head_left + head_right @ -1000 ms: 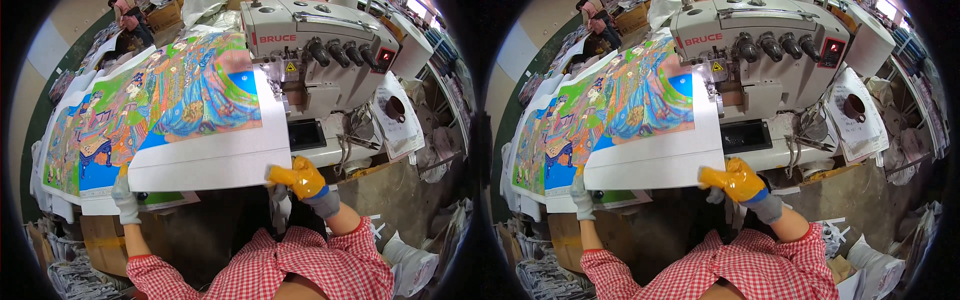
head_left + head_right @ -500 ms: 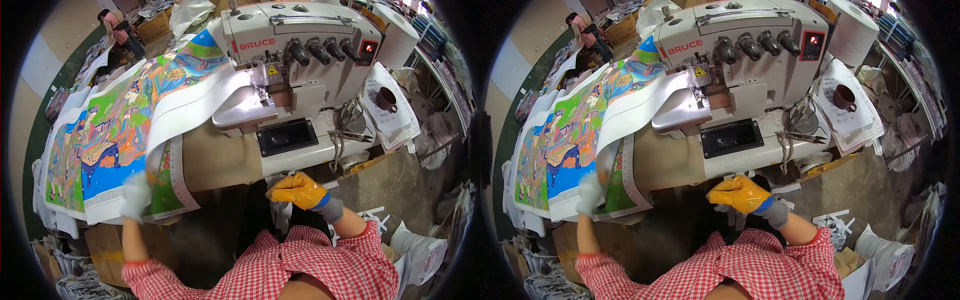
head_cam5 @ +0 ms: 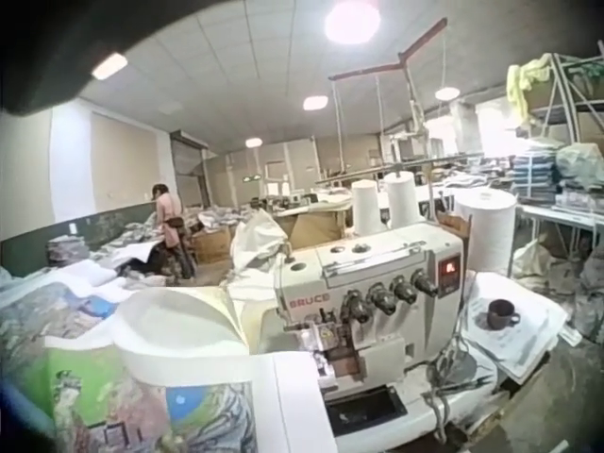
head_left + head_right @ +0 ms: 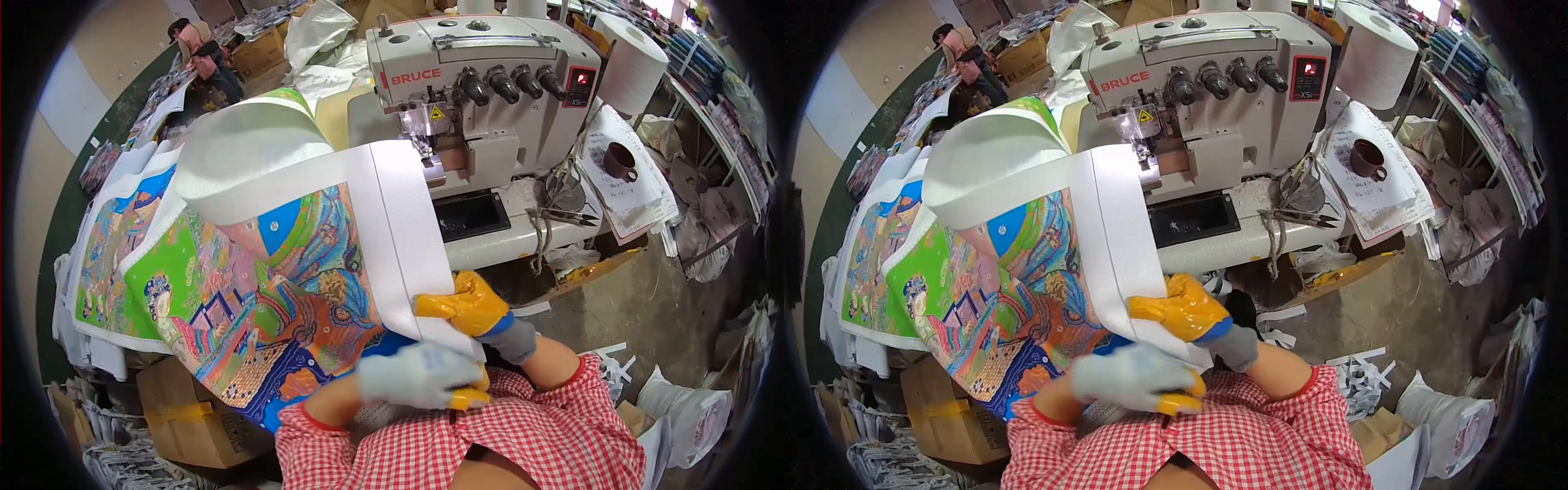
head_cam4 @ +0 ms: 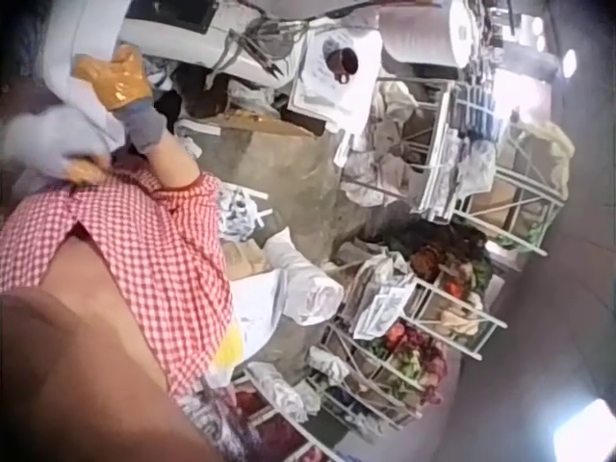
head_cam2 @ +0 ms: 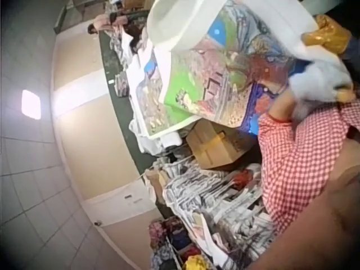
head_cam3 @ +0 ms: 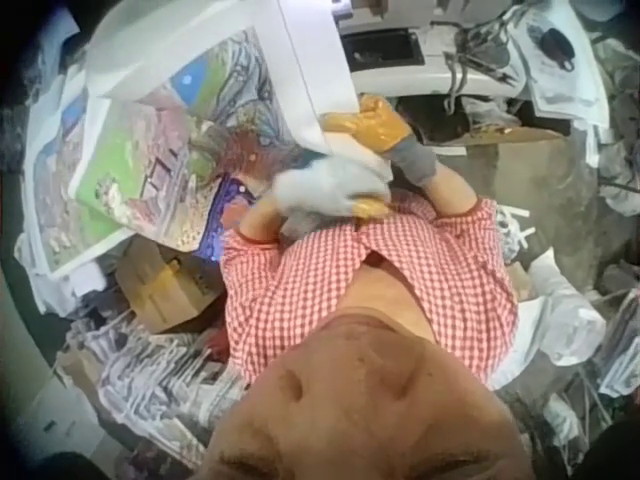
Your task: The person sews the edges of printed fabric sheets using a sewing machine, guiding the material with gloved hands. They pick up each sheet, align the white border under the needle, and set the finished fabric aside before repeating the process.
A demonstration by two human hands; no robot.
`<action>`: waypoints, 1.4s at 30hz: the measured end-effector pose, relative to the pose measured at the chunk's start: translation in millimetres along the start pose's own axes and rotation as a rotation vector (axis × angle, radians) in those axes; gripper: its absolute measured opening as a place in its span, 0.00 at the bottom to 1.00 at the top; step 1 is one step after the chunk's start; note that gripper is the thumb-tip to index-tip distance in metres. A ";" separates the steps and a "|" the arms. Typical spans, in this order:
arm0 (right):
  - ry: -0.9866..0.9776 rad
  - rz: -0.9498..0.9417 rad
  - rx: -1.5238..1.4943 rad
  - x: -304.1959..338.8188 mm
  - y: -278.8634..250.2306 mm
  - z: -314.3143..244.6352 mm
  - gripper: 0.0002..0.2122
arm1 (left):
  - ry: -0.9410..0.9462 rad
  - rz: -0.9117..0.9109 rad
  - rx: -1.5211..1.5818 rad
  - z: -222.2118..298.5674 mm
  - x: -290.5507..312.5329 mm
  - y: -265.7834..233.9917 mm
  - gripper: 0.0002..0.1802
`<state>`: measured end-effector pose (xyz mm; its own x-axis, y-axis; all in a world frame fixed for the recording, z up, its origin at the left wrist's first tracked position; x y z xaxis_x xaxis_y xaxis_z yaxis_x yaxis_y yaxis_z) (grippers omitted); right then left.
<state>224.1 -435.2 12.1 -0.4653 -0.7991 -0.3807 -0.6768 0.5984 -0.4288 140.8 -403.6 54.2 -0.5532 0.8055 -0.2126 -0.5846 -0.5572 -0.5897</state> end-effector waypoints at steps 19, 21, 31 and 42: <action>0.225 -0.028 0.115 45.6 -7.8 -11.8 0.14 | -0.295 0.696 -1.348 -24.8 22.3 -136.2 0.23; 0.029 0.108 0.420 54.6 -16.0 -13.4 0.13 | -0.348 0.666 -1.385 -35.3 14.4 -140.8 0.22; 0.041 0.000 0.447 53.6 -36.4 1.9 0.15 | -0.425 0.644 -1.405 -45.8 7.1 -147.1 0.24; 0.078 0.187 0.530 24.8 -48.1 35.2 0.13 | -0.135 0.696 -1.169 -22.9 43.2 -141.4 0.16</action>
<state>265.2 -481.8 -5.5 -0.6046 -0.6663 -0.4366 -0.2091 0.6615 -0.7202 213.1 -285.4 110.6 -0.6165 0.3680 -0.6960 0.6367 -0.2870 -0.7157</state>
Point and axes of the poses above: each hand's wrist, its own x-axis away from the middle knuckle, its own y-axis out of the palm, z = x × y, the point moved 5 cm from there along -x, towards the middle knuckle, and after that the axes turned 14 degrees about y, right-handed, at the moved point
